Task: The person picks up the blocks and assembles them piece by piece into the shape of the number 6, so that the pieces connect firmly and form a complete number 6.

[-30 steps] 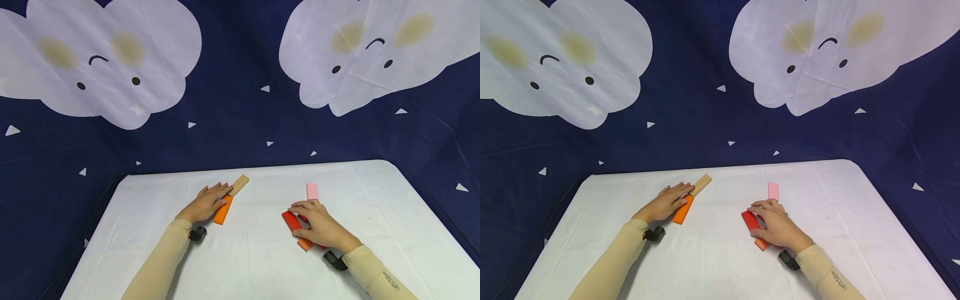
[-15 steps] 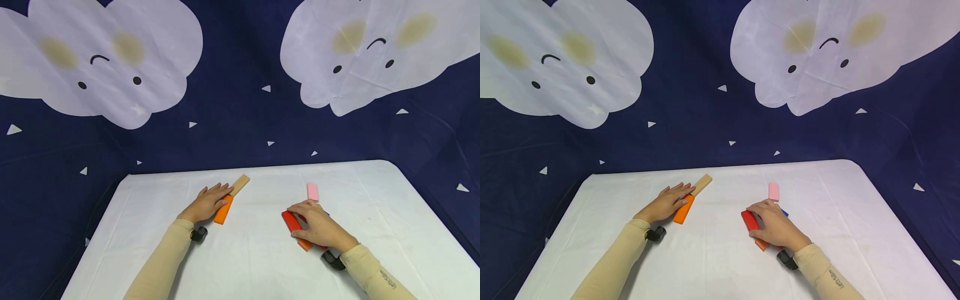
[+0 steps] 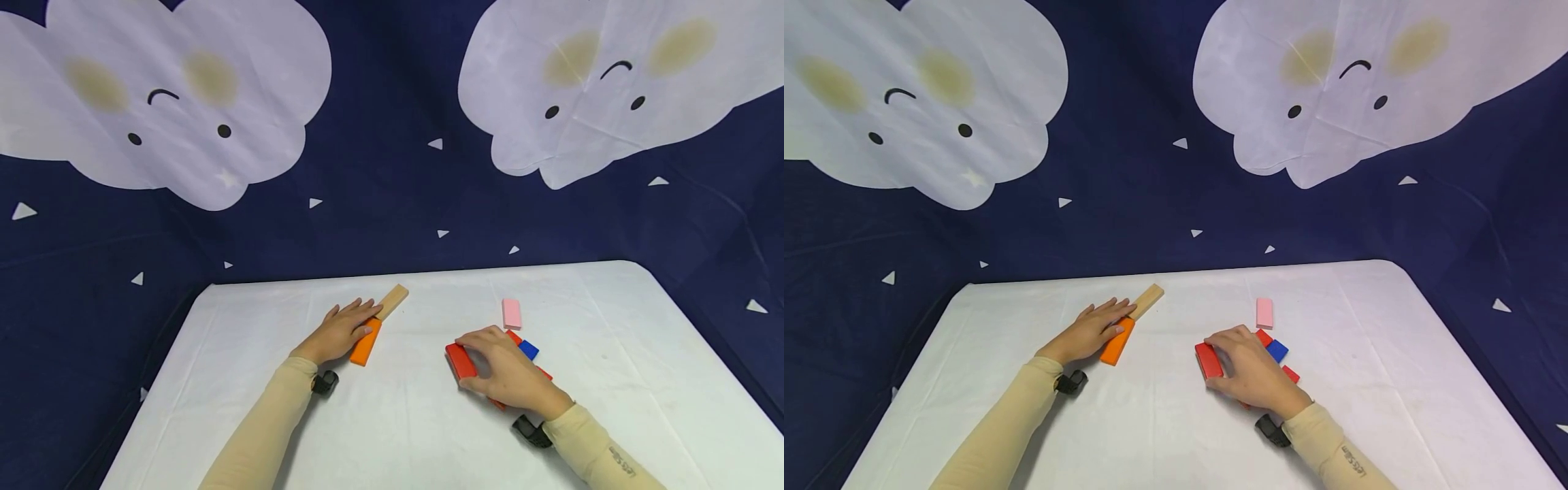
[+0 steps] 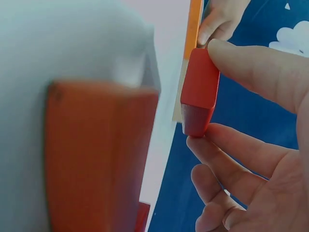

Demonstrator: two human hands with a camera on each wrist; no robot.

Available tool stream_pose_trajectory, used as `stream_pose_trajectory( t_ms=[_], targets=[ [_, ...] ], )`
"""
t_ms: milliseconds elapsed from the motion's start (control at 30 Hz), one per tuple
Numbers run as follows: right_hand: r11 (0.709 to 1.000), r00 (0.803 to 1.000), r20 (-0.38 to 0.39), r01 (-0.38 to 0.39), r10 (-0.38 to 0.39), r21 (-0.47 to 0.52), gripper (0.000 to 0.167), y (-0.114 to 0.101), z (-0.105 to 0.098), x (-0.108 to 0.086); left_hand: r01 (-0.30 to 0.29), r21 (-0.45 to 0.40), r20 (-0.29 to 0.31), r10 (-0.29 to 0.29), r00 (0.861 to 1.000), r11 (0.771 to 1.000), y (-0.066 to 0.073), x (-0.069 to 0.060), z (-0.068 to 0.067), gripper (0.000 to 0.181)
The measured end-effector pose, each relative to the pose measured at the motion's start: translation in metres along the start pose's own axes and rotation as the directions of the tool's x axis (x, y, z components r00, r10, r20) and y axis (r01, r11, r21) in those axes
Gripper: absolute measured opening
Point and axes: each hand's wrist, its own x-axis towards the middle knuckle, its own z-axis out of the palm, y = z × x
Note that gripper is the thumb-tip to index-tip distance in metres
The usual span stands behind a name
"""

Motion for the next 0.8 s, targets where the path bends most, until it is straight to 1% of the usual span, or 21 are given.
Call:
stream_pose_trajectory(
  t_ms=[167,567,800],
  targets=[
    [1.000,1.000,0.018,-0.014,0.014,0.010,0.061,-0.011,0.006,0.002,0.003,-0.003,0.000,-0.003,1.000,1.000,0.000,0.000,0.000,0.051],
    [0.999,0.999,0.022,0.036,-0.036,-0.015,0.061,-0.031,0.020,0.009,0.003,0.005,0.006,-0.003,1.000,1.000,-0.001,0.000,0.001,0.051],
    [0.999,0.998,0.031,0.050,-0.050,-0.003,0.059,-0.039,0.028,0.013,0.003,0.015,0.009,-0.003,1.000,1.000,-0.001,0.001,0.002,0.051]
  ],
)
